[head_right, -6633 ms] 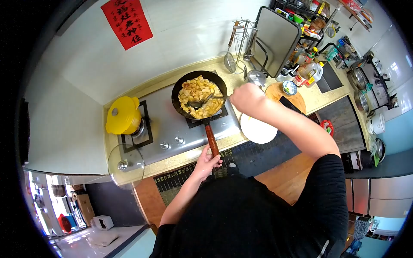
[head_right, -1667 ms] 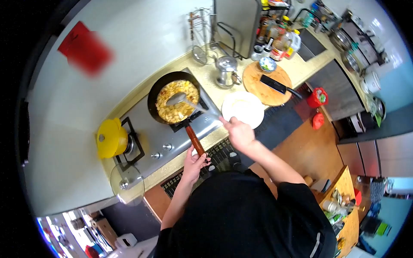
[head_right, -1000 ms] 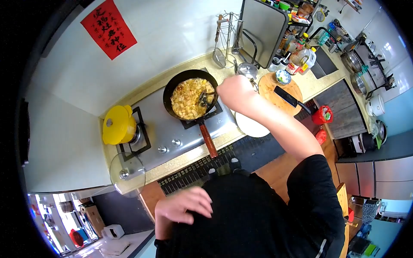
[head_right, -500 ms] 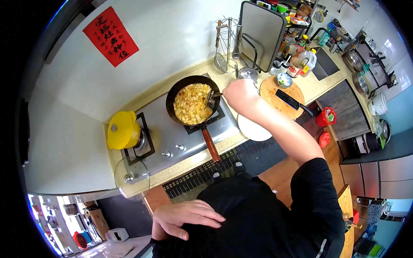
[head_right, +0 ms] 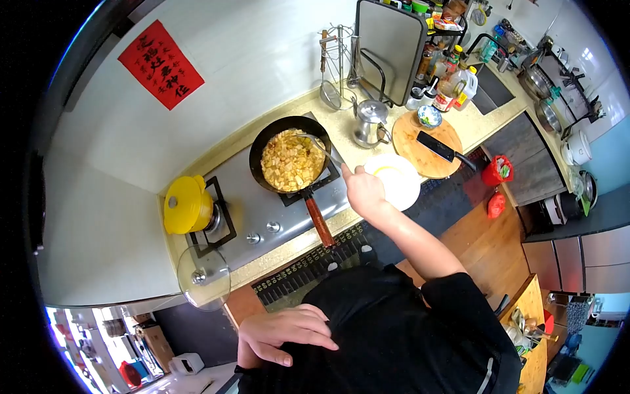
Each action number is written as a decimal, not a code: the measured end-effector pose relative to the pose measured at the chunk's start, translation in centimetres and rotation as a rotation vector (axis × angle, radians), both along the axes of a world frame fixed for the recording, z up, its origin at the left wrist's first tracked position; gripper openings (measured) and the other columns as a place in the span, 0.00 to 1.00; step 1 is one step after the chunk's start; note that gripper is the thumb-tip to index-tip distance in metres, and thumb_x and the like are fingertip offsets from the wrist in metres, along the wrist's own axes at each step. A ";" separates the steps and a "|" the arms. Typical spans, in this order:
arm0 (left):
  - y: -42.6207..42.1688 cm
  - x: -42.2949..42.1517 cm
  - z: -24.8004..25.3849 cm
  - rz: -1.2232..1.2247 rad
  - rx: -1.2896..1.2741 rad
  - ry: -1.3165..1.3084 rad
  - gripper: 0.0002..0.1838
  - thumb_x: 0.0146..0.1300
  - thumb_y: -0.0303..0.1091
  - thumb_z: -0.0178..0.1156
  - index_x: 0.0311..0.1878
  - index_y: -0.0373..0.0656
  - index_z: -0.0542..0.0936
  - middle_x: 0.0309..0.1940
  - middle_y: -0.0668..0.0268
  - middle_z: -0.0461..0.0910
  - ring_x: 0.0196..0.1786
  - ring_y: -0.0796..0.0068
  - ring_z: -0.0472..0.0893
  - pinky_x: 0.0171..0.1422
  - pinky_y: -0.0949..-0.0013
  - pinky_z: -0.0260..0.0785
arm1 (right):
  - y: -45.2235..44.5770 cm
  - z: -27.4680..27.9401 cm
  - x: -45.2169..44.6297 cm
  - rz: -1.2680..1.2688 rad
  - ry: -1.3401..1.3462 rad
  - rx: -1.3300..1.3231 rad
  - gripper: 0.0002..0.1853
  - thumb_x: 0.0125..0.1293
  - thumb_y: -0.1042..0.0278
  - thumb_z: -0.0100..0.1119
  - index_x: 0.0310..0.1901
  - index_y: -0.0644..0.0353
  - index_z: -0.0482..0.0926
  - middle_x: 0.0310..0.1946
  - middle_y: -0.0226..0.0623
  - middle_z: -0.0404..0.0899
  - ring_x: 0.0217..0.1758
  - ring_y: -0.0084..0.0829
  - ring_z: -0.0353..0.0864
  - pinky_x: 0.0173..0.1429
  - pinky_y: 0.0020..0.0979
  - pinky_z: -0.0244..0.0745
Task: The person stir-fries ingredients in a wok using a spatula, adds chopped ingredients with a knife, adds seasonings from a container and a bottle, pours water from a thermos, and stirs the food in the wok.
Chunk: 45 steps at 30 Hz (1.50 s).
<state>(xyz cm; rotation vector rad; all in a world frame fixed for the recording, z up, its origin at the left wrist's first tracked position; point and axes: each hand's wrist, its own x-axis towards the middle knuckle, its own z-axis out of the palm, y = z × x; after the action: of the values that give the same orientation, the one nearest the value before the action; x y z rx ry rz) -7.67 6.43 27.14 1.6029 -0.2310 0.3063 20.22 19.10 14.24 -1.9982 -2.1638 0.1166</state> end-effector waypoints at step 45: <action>0.4 24.2 -9.6 0.330 -0.504 0.351 0.45 0.62 0.69 0.55 0.49 0.23 0.81 0.45 0.44 0.81 0.48 0.58 0.81 0.70 0.51 0.63 | -15.0 -16.1 21.7 -0.527 1.945 -0.227 0.24 0.70 0.80 0.40 0.68 0.66 0.58 0.51 0.48 0.78 0.43 0.38 0.87 0.39 0.36 0.88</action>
<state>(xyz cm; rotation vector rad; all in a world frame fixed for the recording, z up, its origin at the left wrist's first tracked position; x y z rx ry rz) 16.54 6.88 17.56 1.1612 0.3614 0.3009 41.95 4.11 -1.82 -1.1516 -0.3604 1.4384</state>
